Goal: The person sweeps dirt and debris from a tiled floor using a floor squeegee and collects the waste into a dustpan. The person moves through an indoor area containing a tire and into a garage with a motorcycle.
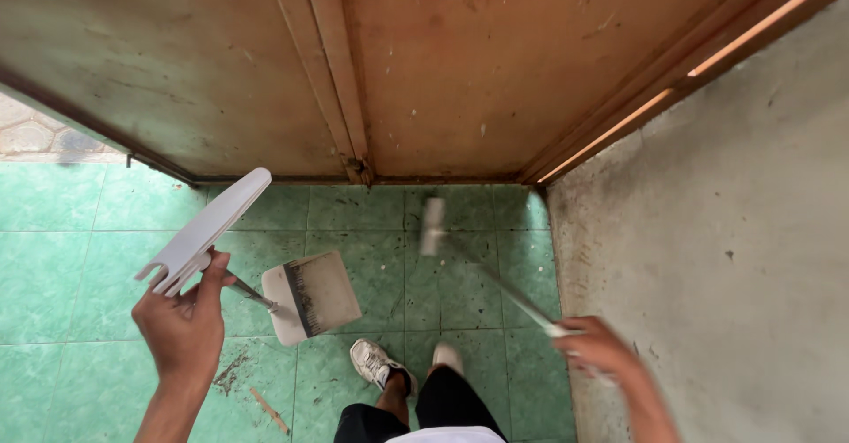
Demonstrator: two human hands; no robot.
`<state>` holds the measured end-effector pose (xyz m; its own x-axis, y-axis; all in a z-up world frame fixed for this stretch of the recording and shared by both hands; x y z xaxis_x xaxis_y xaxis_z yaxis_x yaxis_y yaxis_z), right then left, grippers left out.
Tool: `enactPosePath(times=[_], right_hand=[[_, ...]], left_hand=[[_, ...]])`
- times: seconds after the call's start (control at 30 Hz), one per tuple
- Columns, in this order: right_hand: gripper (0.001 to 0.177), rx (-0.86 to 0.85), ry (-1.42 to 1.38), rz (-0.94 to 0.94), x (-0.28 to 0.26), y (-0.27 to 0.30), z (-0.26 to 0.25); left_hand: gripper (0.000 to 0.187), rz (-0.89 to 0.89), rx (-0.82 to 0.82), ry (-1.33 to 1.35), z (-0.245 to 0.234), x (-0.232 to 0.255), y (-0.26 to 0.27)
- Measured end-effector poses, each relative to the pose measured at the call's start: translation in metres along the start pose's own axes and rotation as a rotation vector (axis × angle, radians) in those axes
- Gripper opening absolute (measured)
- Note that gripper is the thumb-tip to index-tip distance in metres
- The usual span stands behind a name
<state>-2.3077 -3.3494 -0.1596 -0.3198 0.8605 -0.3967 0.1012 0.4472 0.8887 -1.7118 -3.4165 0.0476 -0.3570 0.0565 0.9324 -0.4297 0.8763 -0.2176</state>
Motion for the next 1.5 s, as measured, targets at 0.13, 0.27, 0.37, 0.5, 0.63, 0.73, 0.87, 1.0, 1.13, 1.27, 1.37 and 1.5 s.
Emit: enactPosePath(times=[0.13,0.27,0.37,0.5,0.63,0.73,0.87,1.0,1.13,1.27,1.37,1.5], right_hand=[[0.032,0.339,0.329,0.004,-0.007,-0.074,-0.118],[0.033,0.585,0.739,-0.333,-0.072,-0.188,-0.105],[0.043,0.373,0.812,-0.419,-0.122,-0.224,-0.01],[0.03,0.146,0.912,-0.296,-0.139,-0.172,0.115],[0.027,-0.021,0.836,-0.238,-0.139,-0.138,0.123],[0.02,-0.077,0.671,-0.509,-0.141,-0.135,0.023],[0.052,0.186,0.688,-0.001,-0.127,-0.093,-0.14],[0.036,0.407,1.106,-0.113,-0.133,-0.101,-0.164],[0.03,0.425,0.999,-0.181,-0.098,-0.185,-0.11],[0.031,0.249,1.064,-0.362,-0.053,-0.203,0.001],[0.031,0.119,1.025,-0.306,-0.057,-0.155,0.062],[0.026,0.053,0.762,-0.326,-0.097,-0.101,0.068]], left_hand=[[0.025,-0.074,0.023,-0.058,0.018,0.0,-0.007],[0.026,-0.035,0.087,-0.046,0.038,0.01,-0.005],[0.027,-0.043,0.125,-0.047,0.053,0.019,-0.005],[0.027,-0.094,0.148,-0.074,0.069,0.022,-0.002],[0.026,-0.115,0.13,-0.12,0.077,0.021,-0.001],[0.022,-0.123,0.116,-0.095,0.082,0.016,-0.002],[0.02,-0.119,0.084,-0.05,0.088,0.011,-0.002],[0.02,-0.115,0.066,-0.042,0.096,0.012,-0.002],[0.021,-0.102,0.074,0.0,0.103,0.011,-0.001],[0.022,-0.106,0.078,-0.002,0.109,0.005,0.002],[0.022,-0.086,0.075,0.034,0.109,-0.002,0.004],[0.022,-0.105,0.065,0.033,0.102,-0.013,0.005]])
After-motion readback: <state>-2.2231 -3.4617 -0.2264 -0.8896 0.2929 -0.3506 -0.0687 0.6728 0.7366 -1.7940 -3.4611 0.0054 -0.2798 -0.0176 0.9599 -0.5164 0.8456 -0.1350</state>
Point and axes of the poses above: each hand's wrist, its own y-axis away from the middle knuckle, its own z-axis out of the palm, x = y × z, the point moved 5 cm from there along -y, towards the middle knuckle, and after that the axes turned 2 degrees about z, right-handed, at the moved point
